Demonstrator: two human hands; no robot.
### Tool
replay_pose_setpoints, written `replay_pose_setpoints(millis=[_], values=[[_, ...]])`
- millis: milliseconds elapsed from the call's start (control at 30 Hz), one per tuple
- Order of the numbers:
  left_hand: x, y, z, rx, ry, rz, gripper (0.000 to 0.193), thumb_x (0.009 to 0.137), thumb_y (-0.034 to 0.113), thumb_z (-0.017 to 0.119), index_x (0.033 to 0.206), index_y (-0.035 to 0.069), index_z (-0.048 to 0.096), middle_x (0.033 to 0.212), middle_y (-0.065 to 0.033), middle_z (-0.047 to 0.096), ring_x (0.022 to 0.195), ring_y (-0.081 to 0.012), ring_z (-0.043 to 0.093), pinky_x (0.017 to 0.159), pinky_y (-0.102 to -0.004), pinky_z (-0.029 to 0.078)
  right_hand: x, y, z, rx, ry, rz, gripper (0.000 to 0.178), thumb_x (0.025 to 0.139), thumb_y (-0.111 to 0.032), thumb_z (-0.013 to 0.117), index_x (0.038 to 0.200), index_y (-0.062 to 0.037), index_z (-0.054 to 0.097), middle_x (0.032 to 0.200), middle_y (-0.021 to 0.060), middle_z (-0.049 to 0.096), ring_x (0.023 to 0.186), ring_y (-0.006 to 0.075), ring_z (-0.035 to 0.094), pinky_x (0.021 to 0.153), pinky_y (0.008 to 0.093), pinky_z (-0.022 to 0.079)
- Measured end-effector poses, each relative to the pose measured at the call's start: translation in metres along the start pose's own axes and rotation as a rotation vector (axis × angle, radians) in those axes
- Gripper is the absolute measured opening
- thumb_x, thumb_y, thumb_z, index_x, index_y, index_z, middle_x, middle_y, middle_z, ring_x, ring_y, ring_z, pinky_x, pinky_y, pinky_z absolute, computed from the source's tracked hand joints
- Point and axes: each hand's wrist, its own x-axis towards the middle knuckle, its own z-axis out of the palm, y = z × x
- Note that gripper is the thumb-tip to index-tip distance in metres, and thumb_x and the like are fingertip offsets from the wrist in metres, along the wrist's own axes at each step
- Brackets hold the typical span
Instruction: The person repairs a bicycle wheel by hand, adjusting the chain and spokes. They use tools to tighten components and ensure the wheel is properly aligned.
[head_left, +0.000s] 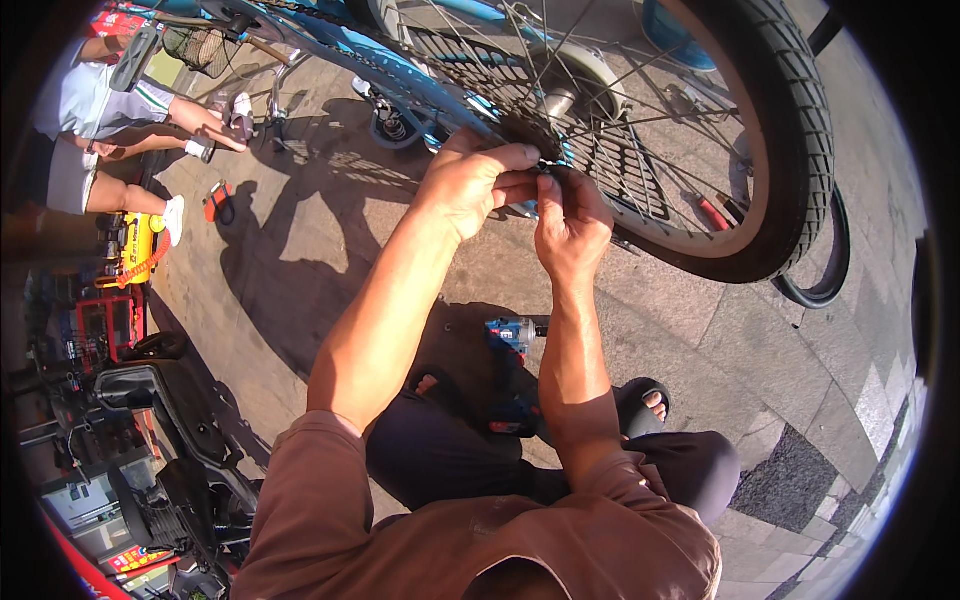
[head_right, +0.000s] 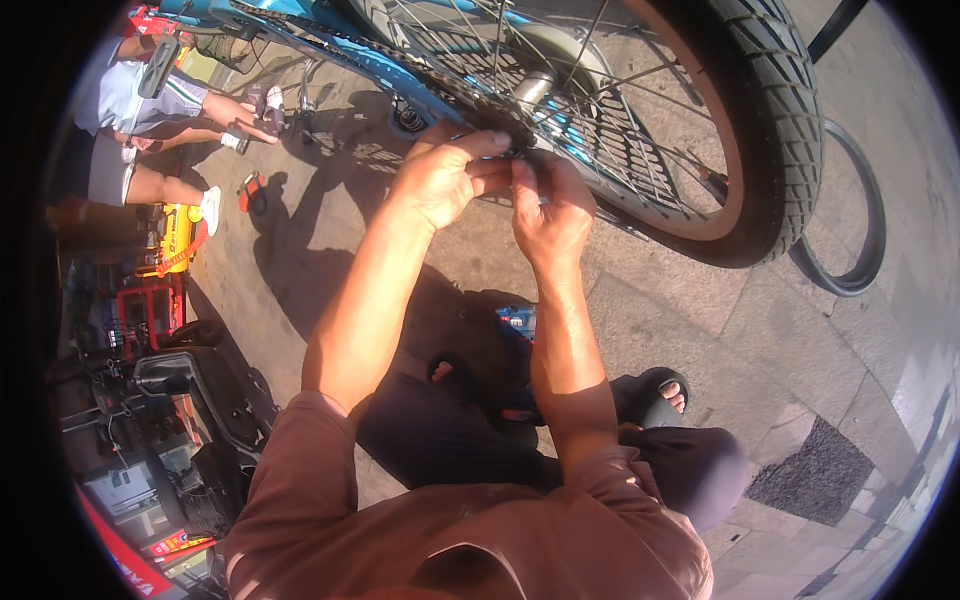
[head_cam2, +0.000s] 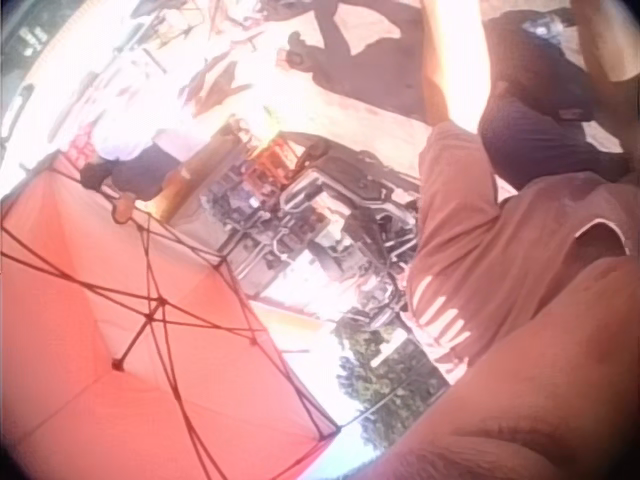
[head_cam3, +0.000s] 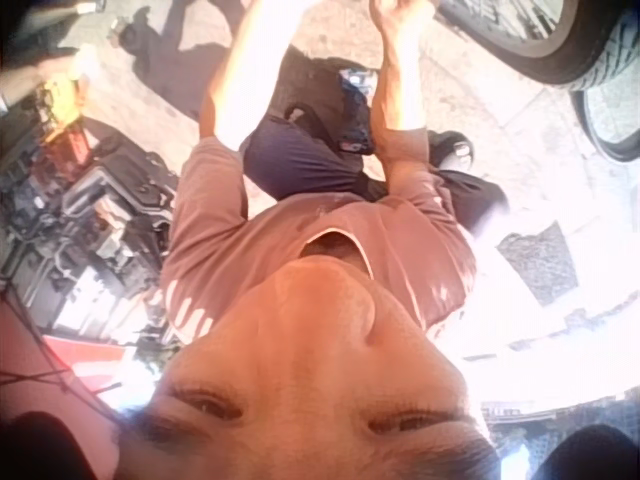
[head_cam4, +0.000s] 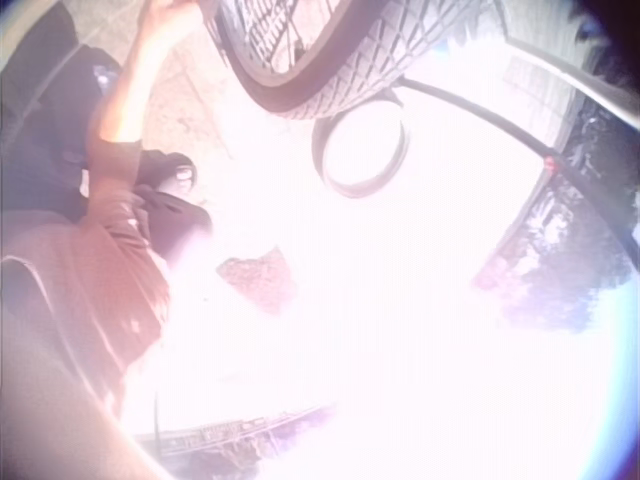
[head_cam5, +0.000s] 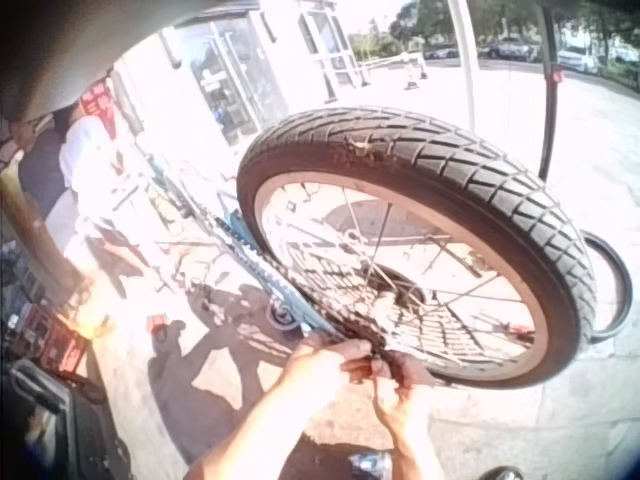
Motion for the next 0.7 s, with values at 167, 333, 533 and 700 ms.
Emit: replay_pose_setpoints(millis=[167, 333, 533, 700], values=[[0.0010, -0.0023, -0.0017, 0.020, 0.026, -0.005, 0.024, 0.084, -0.001, 0.066, 0.108, -0.001, 0.060, 0.096, -0.0152, 0.067, 0.081, -0.0301, 0.069, 0.068, -0.0442, 0.062, 0.0012, 0.0013, 0.0001, 0.085, -0.065, -0.001, 0.020, 0.090, -0.012, 0.068, 0.099, 0.0049, 0.063, 0.082, 0.0056, 0.066, 0.070, 0.0084, 0.056, 0.063, 0.0227, 0.047], [0.0003, -0.0046, -0.0037, 0.048, 0.019, 0.007, 0.024, 0.086, 0.001, 0.063, 0.110, -0.001, 0.061, 0.099, -0.0146, 0.067, 0.083, -0.0306, 0.069, 0.070, -0.0448, 0.061, 0.0002, -0.0034, 0.0036, -0.017, 0.024, -0.048, 0.015, 0.085, -0.011, 0.070, 0.093, 0.0013, 0.066, 0.076, 0.0143, 0.067, 0.067, 0.0213, 0.064, 0.064, 0.0312, 0.051], [0.0037, -0.0033, -0.0057, 0.043, 0.014, -0.019, 0.025, 0.085, 0.002, 0.066, 0.109, 0.000, 0.061, 0.098, -0.0149, 0.067, 0.082, -0.0299, 0.069, 0.069, -0.0437, 0.061, 0.0018, -0.0063, 0.0051, -0.027, 0.067, -0.071, 0.014, 0.084, -0.012, 0.071, 0.088, 0.0004, 0.066, 0.073, 0.0135, 0.064, 0.064, 0.0234, 0.062, 0.060, 0.0320, 0.049], [0.0036, -0.0017, -0.0057, 0.002, 0.024, -0.040, 0.028, 0.081, -0.001, 0.070, 0.107, 0.001, 0.059, 0.092, -0.0146, 0.068, 0.077, -0.0289, 0.069, 0.062, -0.0407, 0.060, 0.0027, -0.0053, -0.0010, -0.031, -0.021, -0.103, 0.013, 0.084, -0.011, 0.071, 0.088, 0.0007, 0.065, 0.073, 0.0125, 0.063, 0.065, 0.0219, 0.062, 0.061, 0.0307, 0.049]])
